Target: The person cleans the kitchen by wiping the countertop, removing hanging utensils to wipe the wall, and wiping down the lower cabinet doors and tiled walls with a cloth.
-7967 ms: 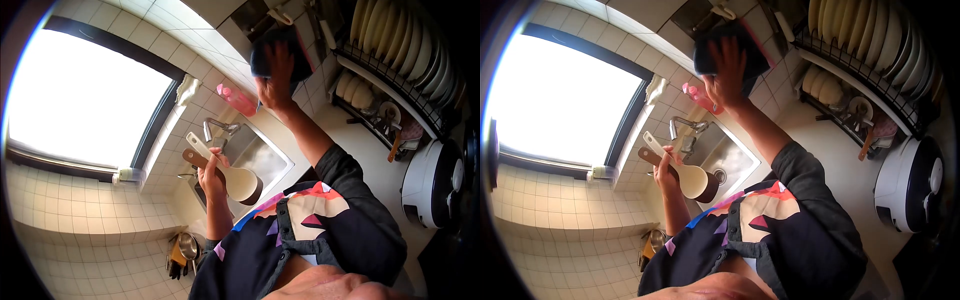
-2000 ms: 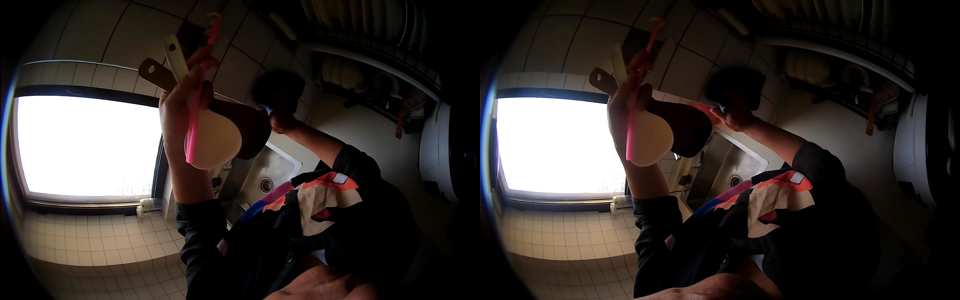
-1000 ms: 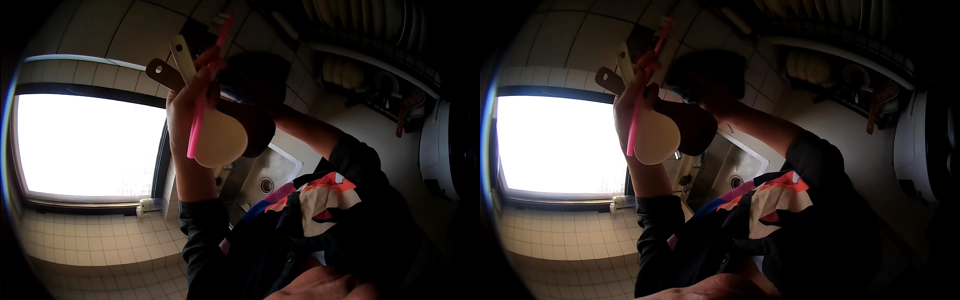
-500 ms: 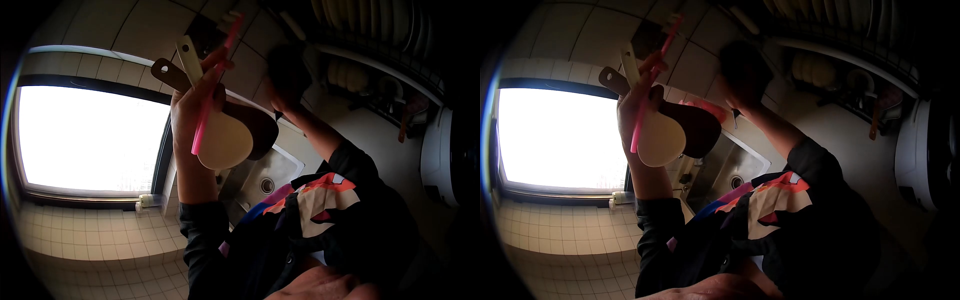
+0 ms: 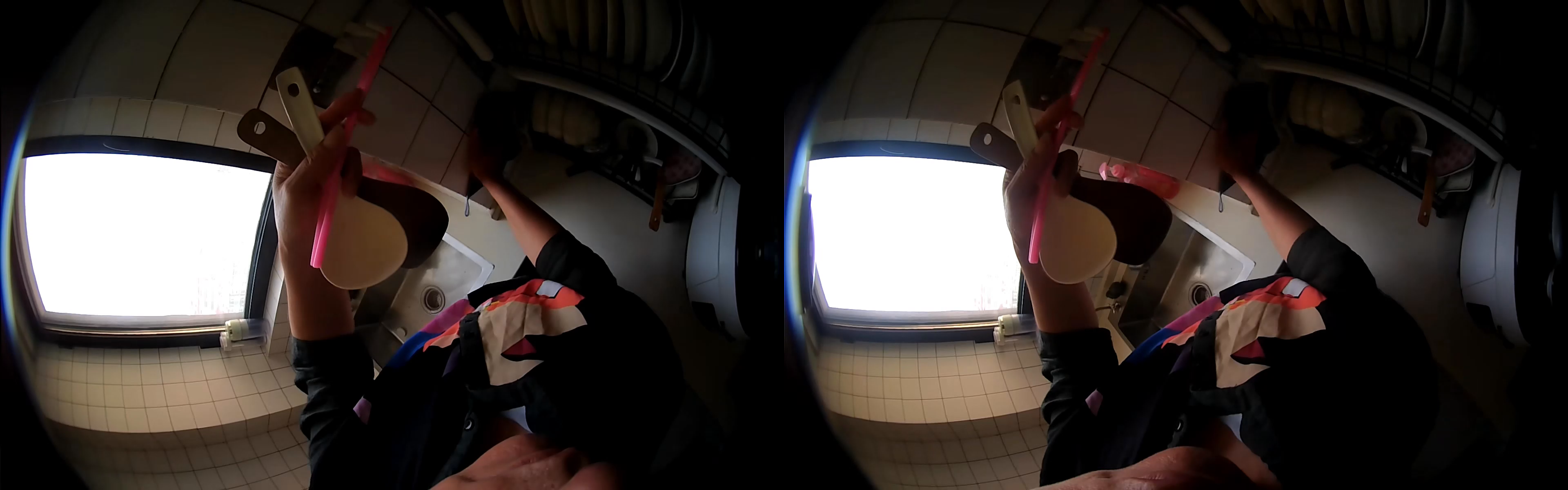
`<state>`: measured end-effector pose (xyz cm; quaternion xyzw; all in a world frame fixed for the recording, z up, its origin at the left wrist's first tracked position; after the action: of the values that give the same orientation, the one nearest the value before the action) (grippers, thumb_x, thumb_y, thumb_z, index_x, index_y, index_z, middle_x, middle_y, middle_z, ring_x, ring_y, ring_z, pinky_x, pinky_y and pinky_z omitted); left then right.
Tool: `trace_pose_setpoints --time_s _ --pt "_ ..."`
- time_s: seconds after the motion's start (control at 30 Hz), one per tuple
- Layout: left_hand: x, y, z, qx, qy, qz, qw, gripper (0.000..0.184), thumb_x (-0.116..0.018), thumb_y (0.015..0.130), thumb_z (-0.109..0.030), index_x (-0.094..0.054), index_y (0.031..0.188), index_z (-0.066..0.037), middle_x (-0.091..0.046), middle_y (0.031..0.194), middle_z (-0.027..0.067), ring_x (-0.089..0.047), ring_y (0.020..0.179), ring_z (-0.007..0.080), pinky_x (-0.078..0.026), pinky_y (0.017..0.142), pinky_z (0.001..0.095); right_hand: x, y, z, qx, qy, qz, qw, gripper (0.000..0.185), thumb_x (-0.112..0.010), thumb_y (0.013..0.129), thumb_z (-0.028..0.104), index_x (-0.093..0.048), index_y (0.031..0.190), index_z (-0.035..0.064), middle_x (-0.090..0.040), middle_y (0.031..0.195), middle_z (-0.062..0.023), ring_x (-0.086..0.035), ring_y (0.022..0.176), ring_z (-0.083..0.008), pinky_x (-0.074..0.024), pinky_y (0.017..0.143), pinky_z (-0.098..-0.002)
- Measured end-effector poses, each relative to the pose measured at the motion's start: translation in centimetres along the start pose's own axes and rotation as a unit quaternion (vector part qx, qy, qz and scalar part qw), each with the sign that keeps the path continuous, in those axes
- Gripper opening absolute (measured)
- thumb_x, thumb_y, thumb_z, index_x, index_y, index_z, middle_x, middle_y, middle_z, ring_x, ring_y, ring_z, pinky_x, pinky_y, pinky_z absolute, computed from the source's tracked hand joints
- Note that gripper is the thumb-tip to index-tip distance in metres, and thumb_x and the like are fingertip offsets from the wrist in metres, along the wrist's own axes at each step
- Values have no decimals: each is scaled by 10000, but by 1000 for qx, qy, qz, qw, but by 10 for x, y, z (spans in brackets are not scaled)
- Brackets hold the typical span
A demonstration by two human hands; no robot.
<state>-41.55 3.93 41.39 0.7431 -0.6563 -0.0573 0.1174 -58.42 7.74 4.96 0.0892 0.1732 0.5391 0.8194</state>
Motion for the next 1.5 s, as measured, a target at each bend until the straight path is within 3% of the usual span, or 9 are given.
trace_pose_setpoints --time_s 0.13,0.27,0.37,0.67,0.83,1.1,1.23,1.37,1.5 --pt "3 -1 8 17 -1 -13 1000 288 -526 835 -42 -551 1103 59 -601 970 168 -423 474 52 -323 427 158 -11 28 -62 51 -172 -7 984 478 -388 906 205 -313 1340 20 -410 1284 -236 -433 1095 -367 -325 929 -435" --pt "7 0 17 39 -6 -15 999 294 -527 837 -37 -554 1113 61 -604 967 159 -441 486 55 -334 436 168 -51 83 -163 231 -491 -16 839 431 -326 946 191 -313 1356 59 -446 1261 -213 -526 967 -345 -415 802 -449" --pt "7 2 24 47 -19 1 999 299 -527 837 -32 -554 1121 58 -608 966 155 -463 500 56 -348 441 170 -23 95 -63 65 -422 59 902 427 -310 937 164 -319 1347 45 -459 1238 -221 -522 960 -344 -417 806 -443" --pt "11 -3 50 52 48 35 997 366 -478 876 -79 -471 1229 22 -587 1006 118 -474 542 41 -365 478 164 -1 -46 90 175 -188 42 966 485 -436 895 256 -355 1279 -29 -454 1220 -197 -451 1069 -321 -349 919 -467" --pt "8 -6 63 36 27 46 998 357 -490 871 -44 -486 1226 -8 -605 1004 105 -558 643 73 -449 565 193 -16 -110 112 144 38 84 985 559 -520 847 339 -384 1256 -17 -448 1215 -185 -430 1120 -299 -329 965 -429" --pt "13 -26 85 61 102 34 992 319 -524 886 -106 -514 1197 -35 -598 1047 34 -549 806 70 -441 711 215 -9 -43 155 162 85 76 980 666 -662 760 429 -435 1221 5 -449 1190 -186 -421 1145 -314 -299 1009 -392" --pt "5 -38 99 73 108 83 988 362 -519 874 -118 -495 1226 -36 -590 1045 19 -498 864 65 -412 755 223 -45 -64 78 79 78 266 957 634 -755 704 253 -430 1201 30 -451 1119 -153 -455 1052 -289 -352 953 -363" --pt "0 -48 106 88 99 105 986 397 -494 866 -60 -449 1257 -2 -571 1120 114 -546 863 113 -445 738 245 -69 -106 -50 -168 331 212 904 719 -737 707 159 -322 1284 46 -388 1213 -112 -411 1116 -264 -328 977 -333" --pt "-8 -61 122 128 107 146 975 404 -510 870 -100 -444 1255 5 -590 1115 97 -543 913 109 -441 785 259 -53 -137 33 -337 662 240 625 716 -570 798 526 -316 1317 104 -399 1245 -89 -406 1154 -186 -313 1011 -338"
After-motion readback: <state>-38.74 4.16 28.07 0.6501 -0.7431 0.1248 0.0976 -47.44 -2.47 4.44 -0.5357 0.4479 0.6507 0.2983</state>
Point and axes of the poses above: each hand's wrist, its own y-axis towards the middle knuckle, its own x-axis out of the back of the hand, z = x × y, the point moved 9 cm from there along y, towards the middle knuckle
